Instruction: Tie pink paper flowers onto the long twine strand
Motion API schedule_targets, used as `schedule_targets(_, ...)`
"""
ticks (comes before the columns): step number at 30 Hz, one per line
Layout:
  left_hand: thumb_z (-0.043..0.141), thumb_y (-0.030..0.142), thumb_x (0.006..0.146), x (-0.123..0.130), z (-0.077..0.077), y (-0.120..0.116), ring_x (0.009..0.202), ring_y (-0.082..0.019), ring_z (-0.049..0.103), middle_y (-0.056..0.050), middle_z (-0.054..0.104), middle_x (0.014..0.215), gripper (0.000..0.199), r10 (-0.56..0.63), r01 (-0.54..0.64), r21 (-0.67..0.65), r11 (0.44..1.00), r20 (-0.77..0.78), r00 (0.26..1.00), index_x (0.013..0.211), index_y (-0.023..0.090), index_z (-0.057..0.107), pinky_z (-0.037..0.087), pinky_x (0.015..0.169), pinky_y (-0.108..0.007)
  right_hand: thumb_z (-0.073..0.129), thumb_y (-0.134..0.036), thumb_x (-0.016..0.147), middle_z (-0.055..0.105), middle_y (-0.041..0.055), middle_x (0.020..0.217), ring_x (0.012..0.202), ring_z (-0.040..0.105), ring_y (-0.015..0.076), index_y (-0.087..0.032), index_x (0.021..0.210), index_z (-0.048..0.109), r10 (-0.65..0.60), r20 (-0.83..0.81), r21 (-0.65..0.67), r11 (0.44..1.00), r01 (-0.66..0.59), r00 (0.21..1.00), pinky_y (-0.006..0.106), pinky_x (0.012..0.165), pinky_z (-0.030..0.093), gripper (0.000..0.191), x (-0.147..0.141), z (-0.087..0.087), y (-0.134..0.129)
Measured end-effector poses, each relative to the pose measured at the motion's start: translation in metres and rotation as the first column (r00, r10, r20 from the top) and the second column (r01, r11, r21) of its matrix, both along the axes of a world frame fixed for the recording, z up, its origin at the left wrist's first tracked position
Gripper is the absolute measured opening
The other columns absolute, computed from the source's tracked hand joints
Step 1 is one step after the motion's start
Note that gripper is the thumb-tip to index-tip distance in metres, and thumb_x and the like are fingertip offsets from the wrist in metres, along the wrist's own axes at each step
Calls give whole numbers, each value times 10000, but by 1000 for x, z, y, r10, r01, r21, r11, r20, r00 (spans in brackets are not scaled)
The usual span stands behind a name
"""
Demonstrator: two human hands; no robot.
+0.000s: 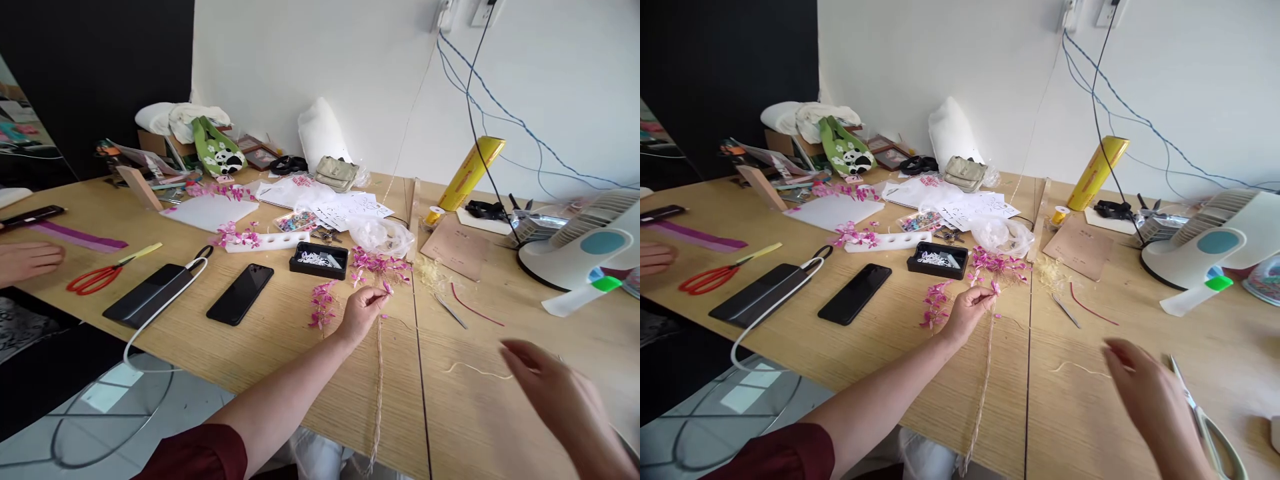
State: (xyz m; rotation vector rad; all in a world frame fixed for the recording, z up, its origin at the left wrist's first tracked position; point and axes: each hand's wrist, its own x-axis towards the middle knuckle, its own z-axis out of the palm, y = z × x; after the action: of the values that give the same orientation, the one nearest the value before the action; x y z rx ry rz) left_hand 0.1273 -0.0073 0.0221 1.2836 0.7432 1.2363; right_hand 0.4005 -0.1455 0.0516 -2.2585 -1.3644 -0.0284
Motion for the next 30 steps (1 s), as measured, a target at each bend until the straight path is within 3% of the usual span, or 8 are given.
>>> schedule_targets(3,617,243,710,1,-4,0,695,-118,525,-39,598,739,128,14,-14,33,999,-20,1000,756,128,650,403,672,-241,550,-463,716,670,54,800,647,627,196,-244,936,598,340,-342,127,940,-316,876,310,556,478,314,-90,26,44)
schedule_targets(5,616,258,716,1,-5,1,716,-125,538,-46,605,763,141,27,-26,32,999,-19,999,770,132,649,413,685,-245,569,-410,716,645,50,824,627,603,160,-216,905,567,447,-354,230,893,-387,821,275,536,468,271,-131,29,73)
schedule_targets(7,618,268,718,0,-5,3,721,-127,542,-46,607,773,147,39,-39,23,999,-14,999,774,135,644,417,688,-247,612,-368,689,619,33,780,589,574,138,-203,820,550,482,-292,277,869,-409,826,257,512,446,220,-151,23,95)
schedule_targets(12,633,266,704,-1,-1,4,646,-103,502,-14,571,688,138,42,-42,-19,999,5,999,737,134,613,395,636,-231,589,-314,731,576,1,637,584,541,131,-197,719,574,536,-353,399,828,-395,767,246,520,436,118,-151,-4,119)
schedule_targets(17,601,311,741,0,0,-1,577,-80,474,16,520,634,178,-48,68,-131,989,151,987,809,149,574,373,574,-215,617,-327,724,569,-14,604,545,539,115,-191,735,553,558,-662,490,827,-275,500,246,511,459,150,-149,-19,118)
schedule_targets(21,607,303,744,-1,1,-3,596,-78,505,24,546,708,297,-128,194,-194,962,310,942,1008,202,514,389,585,-218,624,-337,737,582,-17,614,533,540,99,-188,734,537,590,-732,513,807,-293,342,233,511,452,172,-148,-21,114)
schedule_targets(24,610,324,743,-2,2,-2,590,-73,504,16,548,702,274,-168,231,-201,952,288,943,964,176,549,387,580,-213,627,-336,744,563,-26,608,525,516,85,-185,721,539,607,-735,530,793,-301,303,219,508,434,177,-147,-21,112)
schedule_targets(30,653,316,704,-2,3,-1,575,-67,498,19,553,663,219,-87,144,-198,970,269,959,809,161,539,387,578,-204,619,-351,756,573,-21,615,548,520,96,-190,741,522,607,-755,539,790,-293,248,233,543,440,188,-149,-22,110)
